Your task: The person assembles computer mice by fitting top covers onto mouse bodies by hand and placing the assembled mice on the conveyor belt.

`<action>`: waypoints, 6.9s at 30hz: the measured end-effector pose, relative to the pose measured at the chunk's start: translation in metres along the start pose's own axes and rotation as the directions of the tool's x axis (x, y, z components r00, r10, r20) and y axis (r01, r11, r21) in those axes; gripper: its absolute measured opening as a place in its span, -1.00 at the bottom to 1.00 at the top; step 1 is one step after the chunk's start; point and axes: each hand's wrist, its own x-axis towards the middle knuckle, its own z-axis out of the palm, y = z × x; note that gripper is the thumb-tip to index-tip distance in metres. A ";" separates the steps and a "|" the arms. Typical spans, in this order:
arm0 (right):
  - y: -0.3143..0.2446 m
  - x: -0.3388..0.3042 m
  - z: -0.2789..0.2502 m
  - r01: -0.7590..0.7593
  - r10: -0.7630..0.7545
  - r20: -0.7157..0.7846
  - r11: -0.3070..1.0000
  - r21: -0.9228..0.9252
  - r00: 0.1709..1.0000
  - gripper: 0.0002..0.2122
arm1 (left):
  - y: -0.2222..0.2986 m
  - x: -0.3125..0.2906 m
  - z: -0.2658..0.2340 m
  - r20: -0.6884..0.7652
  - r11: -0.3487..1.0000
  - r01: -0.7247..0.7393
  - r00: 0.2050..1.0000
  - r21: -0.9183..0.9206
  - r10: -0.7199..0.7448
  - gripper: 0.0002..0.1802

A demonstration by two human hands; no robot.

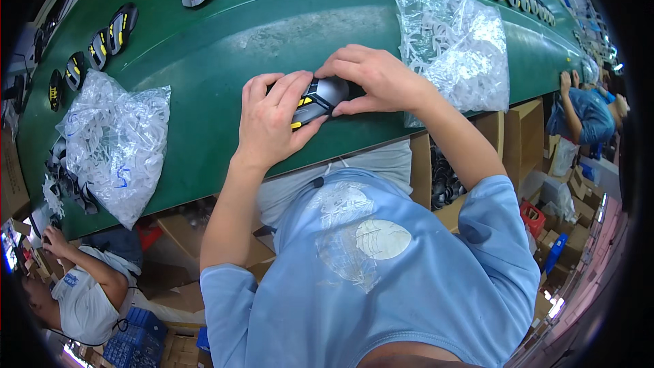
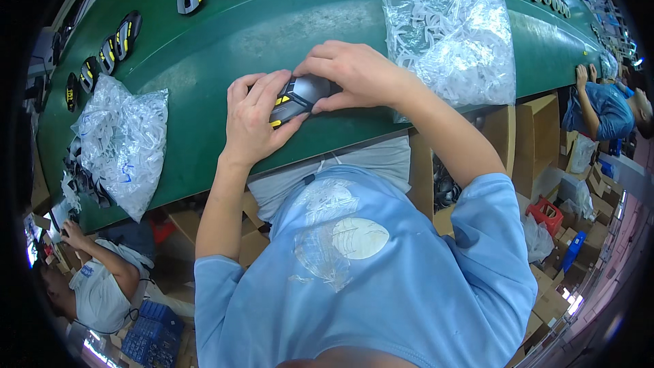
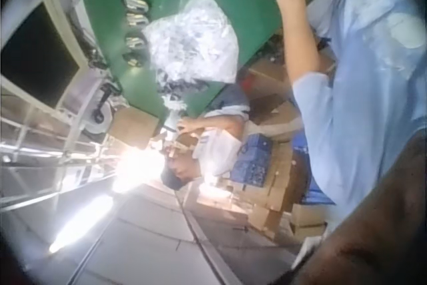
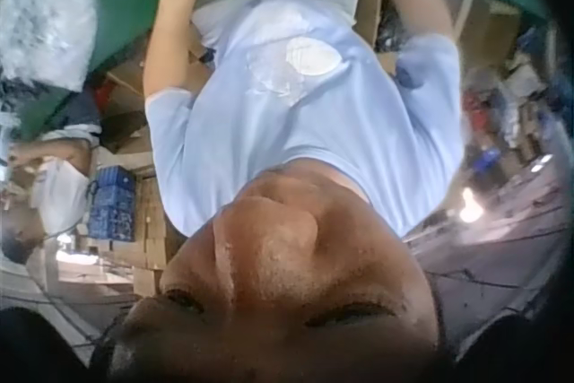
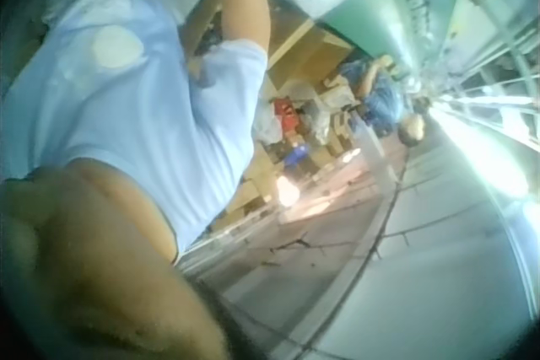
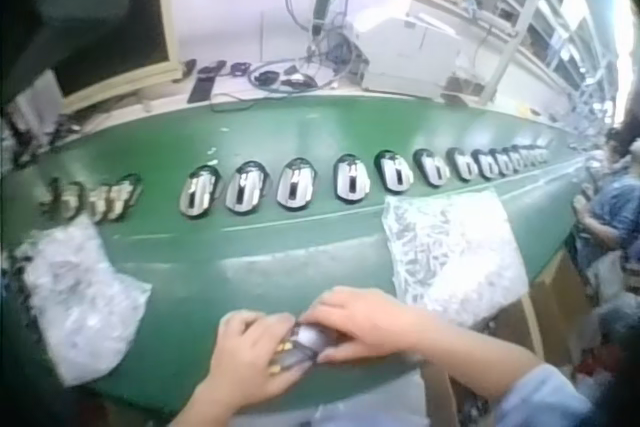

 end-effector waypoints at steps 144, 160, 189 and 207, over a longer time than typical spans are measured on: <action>-0.059 -0.083 0.052 -0.246 0.191 -0.484 0.968 -0.051 0.854 -0.80 | 0.008 -0.003 0.017 -0.167 0.998 -0.059 0.984 0.024 0.062 -0.65; -0.005 -0.055 0.050 -0.267 0.088 -0.488 0.913 -0.310 0.868 -0.92 | 0.008 -0.003 0.017 -0.152 0.999 -0.039 0.988 -0.013 0.037 -0.63; -0.056 -0.038 0.052 -0.247 0.204 -0.248 0.956 -0.156 0.947 -0.43 | 0.001 -0.002 0.020 -0.230 0.995 -0.095 0.968 0.026 0.099 -0.33; 0.033 -0.361 0.221 -0.735 0.856 -0.481 0.203 0.647 -0.187 -0.77 | 0.000 -0.003 0.013 0.006 0.966 -0.135 0.991 0.218 0.137 -0.38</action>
